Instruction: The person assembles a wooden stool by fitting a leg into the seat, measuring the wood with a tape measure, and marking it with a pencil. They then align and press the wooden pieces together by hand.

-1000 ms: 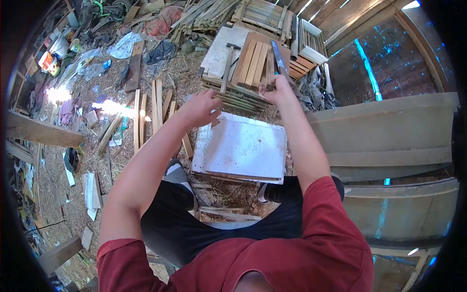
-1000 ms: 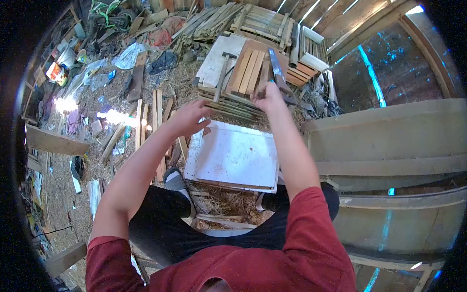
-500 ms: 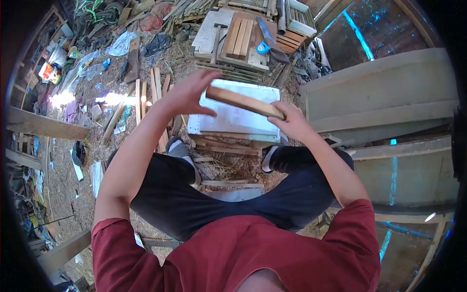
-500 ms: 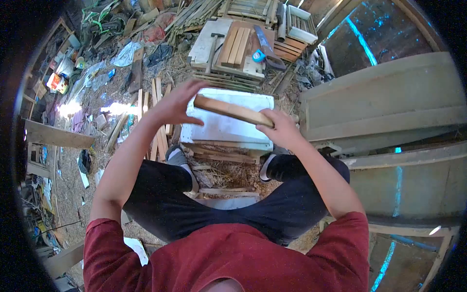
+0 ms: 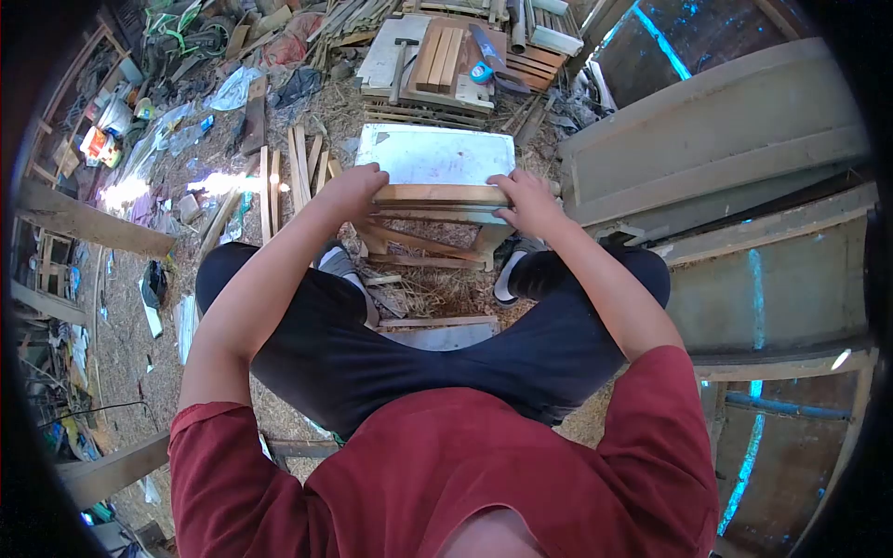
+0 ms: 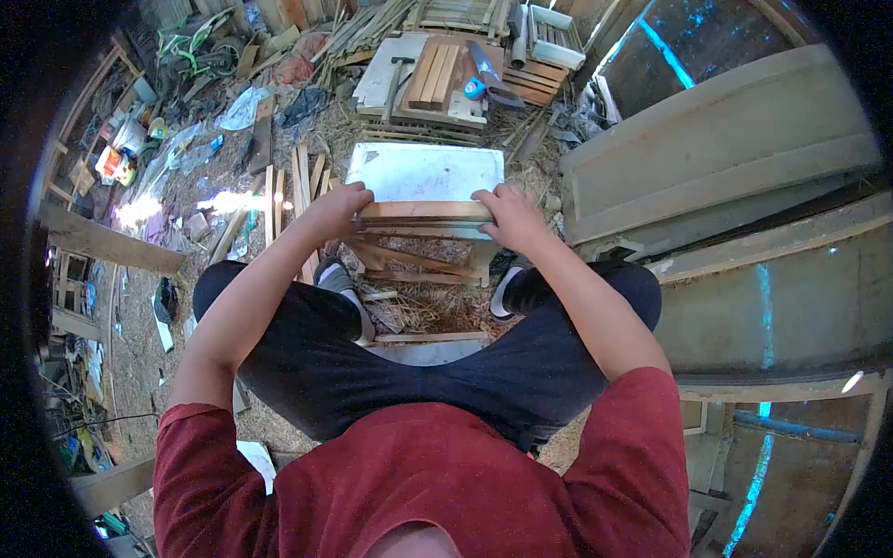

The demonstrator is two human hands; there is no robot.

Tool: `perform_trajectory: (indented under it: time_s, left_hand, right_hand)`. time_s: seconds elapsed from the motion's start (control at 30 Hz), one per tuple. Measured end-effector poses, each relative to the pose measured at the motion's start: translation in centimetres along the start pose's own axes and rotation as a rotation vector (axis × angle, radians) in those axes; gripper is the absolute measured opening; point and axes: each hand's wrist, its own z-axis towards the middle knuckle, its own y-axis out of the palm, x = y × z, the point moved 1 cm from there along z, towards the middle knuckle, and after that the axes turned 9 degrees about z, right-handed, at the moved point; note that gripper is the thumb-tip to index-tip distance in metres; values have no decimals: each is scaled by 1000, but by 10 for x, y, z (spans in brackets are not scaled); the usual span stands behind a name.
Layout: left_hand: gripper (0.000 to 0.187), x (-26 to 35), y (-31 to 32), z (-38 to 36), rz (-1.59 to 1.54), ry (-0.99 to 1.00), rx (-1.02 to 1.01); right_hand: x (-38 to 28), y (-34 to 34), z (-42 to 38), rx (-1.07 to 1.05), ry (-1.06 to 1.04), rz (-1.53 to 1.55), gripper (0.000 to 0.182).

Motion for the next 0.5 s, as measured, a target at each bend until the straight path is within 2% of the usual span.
perform_trajectory:
  time_s: [0.1,0.27,0.4,0.5]
  left_hand:
    - [43,-13,11,-4,-50,2,54]
    - [27,-4,10,-1,-32,-126,43]
    - [23,-7,12,1,-80,-254,-44]
    - [26,-15,23,-3,-106,-310,42]
  right_hand:
    - [18,-7,1,-36,-14,85,47]
    - [24,-8,5,-58,18,183,52]
    - [19,-11,7,-60,46,231,51]
    - [28,-8,9,-91,38,338,48]
